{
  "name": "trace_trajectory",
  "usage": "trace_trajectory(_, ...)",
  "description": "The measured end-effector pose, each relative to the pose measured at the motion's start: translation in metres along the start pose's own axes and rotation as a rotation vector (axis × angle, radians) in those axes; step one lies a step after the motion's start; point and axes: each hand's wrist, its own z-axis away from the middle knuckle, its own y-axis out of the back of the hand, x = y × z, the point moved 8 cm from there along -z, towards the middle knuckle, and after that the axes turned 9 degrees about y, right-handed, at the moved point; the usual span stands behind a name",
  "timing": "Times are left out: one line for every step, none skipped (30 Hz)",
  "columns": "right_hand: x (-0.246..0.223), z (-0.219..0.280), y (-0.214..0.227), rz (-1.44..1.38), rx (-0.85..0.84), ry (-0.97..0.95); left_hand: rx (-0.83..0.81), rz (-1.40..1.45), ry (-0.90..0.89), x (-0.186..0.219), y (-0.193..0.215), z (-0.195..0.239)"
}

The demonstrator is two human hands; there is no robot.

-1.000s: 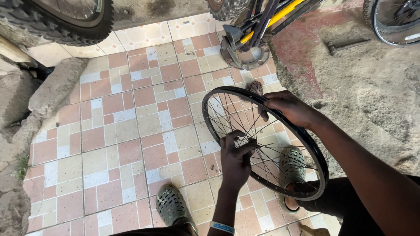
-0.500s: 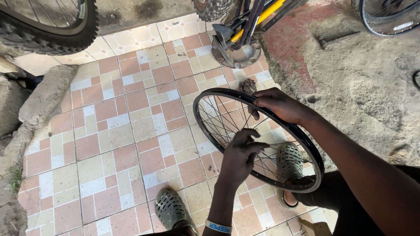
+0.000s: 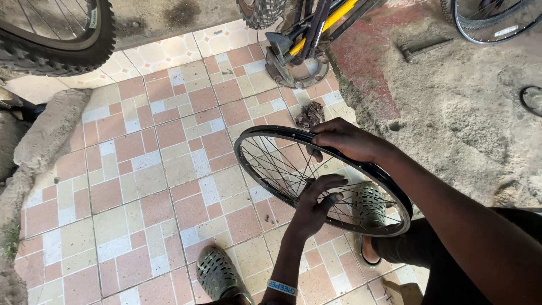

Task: The person works on a bicycle wheel placed on a tiled floor, using their hands to manipulate the spokes and rim. They rotate the wheel to access different sections and appear to be adjusting or tightening the spokes.

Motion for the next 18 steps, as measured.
trace_trajectory(0.0,0.0,-0.001,0.001,0.001,0.0,-0.001,0.0,0.0,0.003,-0.001,0.001)
trace_trajectory(0.001,0.0,-0.001,0.007,-0.001,-0.011,-0.009,-0.016,0.021,0.004,-0.003,0.001)
trace_trajectory(0.003,0.0,-0.002,0.014,-0.003,-0.021,-0.018,-0.032,0.041,0.006,-0.005,0.001)
trace_trajectory(0.0,-0.002,-0.005,0.015,-0.002,-0.021,-0.019,-0.031,0.041,0.001,-0.005,-0.001)
trace_trajectory(-0.004,-0.002,-0.009,0.016,-0.013,-0.02,-0.006,-0.049,0.043,-0.003,-0.004,-0.002)
trace_trajectory(-0.007,-0.002,-0.013,0.017,-0.025,-0.019,0.008,-0.068,0.046,-0.008,-0.004,-0.003)
trace_trajectory(-0.008,-0.004,-0.014,0.018,-0.025,-0.02,0.008,-0.066,0.047,-0.009,-0.005,-0.004)
trace_trajectory(-0.01,-0.005,-0.015,0.044,-0.009,-0.02,0.021,-0.044,0.012,-0.008,-0.005,-0.005)
trace_trajectory(-0.012,-0.006,-0.015,0.07,0.007,-0.02,0.035,-0.022,-0.022,-0.007,-0.005,-0.005)
trace_trajectory(-0.018,-0.006,-0.018,0.068,0.007,-0.021,0.035,-0.022,-0.02,-0.006,-0.005,-0.004)
trace_trajectory(-0.024,-0.007,-0.018,0.095,0.018,-0.019,0.055,-0.033,-0.042,-0.004,-0.004,-0.004)
trace_trajectory(-0.031,-0.008,-0.019,0.122,0.028,-0.017,0.075,-0.044,-0.065,-0.002,-0.003,-0.004)
trace_trajectory(-0.027,-0.008,-0.014,0.124,0.029,-0.016,0.073,-0.043,-0.067,-0.003,-0.003,-0.005)
trace_trajectory(-0.023,-0.007,-0.007,0.168,0.055,-0.016,0.078,-0.042,-0.078,-0.003,-0.003,-0.005)
trace_trajectory(-0.019,-0.007,-0.001,0.21,0.08,-0.016,0.083,-0.04,-0.087,-0.004,-0.002,-0.005)
trace_trajectory(-0.024,-0.008,-0.003,0.21,0.081,-0.016,0.083,-0.04,-0.087,-0.004,-0.002,-0.005)
trace_trajectory(-0.031,-0.009,-0.003,0.251,0.096,0.005,0.087,-0.038,-0.098,-0.003,-0.001,-0.006)
trace_trajectory(-0.037,-0.01,-0.004,0.291,0.112,0.026,0.091,-0.036,-0.109,-0.002,-0.001,-0.006)
